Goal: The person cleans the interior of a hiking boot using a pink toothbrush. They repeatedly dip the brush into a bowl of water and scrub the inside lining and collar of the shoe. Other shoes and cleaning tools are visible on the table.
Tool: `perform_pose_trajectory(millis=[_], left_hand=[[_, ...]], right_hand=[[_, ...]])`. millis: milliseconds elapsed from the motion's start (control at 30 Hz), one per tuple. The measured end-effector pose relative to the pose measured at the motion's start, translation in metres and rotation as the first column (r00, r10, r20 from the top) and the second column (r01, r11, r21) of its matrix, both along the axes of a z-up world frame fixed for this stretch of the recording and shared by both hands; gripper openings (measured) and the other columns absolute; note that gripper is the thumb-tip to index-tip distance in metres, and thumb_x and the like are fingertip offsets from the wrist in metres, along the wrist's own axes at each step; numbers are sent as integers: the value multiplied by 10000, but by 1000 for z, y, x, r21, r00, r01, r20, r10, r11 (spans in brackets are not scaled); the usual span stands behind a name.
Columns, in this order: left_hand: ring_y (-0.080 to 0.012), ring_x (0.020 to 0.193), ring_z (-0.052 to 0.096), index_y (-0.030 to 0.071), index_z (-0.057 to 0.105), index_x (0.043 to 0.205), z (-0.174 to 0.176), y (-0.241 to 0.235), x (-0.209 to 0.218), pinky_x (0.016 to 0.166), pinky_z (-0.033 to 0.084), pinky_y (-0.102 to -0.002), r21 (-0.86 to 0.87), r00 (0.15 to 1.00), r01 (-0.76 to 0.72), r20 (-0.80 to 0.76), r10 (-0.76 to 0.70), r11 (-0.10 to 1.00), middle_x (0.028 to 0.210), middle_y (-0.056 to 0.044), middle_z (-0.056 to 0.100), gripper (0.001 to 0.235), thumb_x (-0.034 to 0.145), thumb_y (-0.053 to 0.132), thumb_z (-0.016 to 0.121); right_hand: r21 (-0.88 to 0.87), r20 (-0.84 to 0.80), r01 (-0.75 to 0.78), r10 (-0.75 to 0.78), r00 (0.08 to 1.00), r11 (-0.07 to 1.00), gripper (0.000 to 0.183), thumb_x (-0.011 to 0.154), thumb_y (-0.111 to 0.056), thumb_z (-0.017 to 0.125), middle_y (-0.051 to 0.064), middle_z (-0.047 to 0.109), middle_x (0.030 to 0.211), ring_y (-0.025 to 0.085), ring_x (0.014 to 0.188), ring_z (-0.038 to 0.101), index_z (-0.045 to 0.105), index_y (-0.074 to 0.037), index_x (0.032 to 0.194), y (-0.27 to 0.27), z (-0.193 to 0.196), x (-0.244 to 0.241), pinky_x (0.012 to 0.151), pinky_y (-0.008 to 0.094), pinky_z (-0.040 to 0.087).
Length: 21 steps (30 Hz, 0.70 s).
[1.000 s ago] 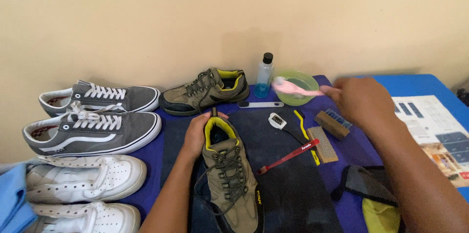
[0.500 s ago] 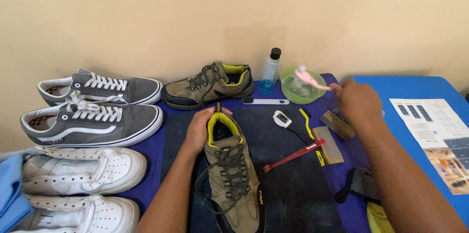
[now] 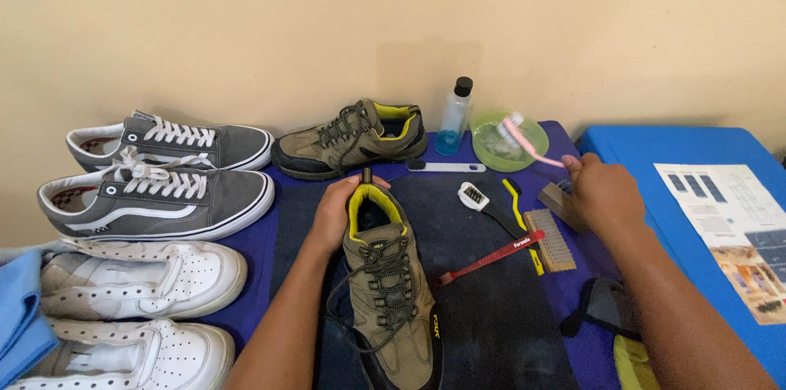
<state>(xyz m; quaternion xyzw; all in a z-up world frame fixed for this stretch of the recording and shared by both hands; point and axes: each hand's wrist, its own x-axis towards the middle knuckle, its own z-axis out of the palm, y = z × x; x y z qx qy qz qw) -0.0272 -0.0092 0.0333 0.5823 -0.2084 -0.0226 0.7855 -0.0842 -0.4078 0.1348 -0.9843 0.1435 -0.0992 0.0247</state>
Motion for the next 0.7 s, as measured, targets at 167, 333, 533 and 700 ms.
perform_pose_trajectory(millis=[167, 333, 533, 700], left_hand=[[-238, 933, 693, -19, 762, 1048, 9, 0, -5, 945, 492, -344, 17, 1000, -2, -25, 2, 1000, 978, -164, 767, 505, 1003, 310, 381], [-210, 903, 684, -32, 758, 1064, 16, -2, -8, 867, 515, -315, -13, 997, 13, -82, -14, 1000, 977, -160, 755, 539, 1026, 321, 352], [-255, 844, 721, -44, 749, 1071, 3, 0, -9, 832, 555, -342, -116, 986, 91, -129, -106, 989, 932, -202, 768, 607, 1048, 369, 304], [-178, 778, 677, 5, 753, 1050, 10, -1, -13, 763, 511, -293, -73, 983, 67, -165, -78, 995, 894, -128, 765, 618, 1059, 434, 308]], right_hand=[[33, 5, 31, -32, 999, 999, 650, 1177, -508, 311, 355, 710, 906, 557, 943, 695, 684, 7, 1038, -22, -21, 5, 754, 616, 561], [-2, 152, -36, 36, 988, 999, 533, 1187, -419, 343, 363, 698, 956, 646, 909, 609, 673, -43, 1000, -6, -8, -19, 797, 684, 431], [-56, 150, -242, 248, 957, 969, 306, 984, -493, 595, 95, 766, 889, 382, 830, 714, 712, -214, 1030, 87, 60, -57, 680, 523, 510], [-704, 135, -453, 729, 671, 547, 359, 976, -617, 592, -80, 648, 722, 237, 845, 630, 619, -328, 765, 159, 94, -53, 845, 473, 434]])
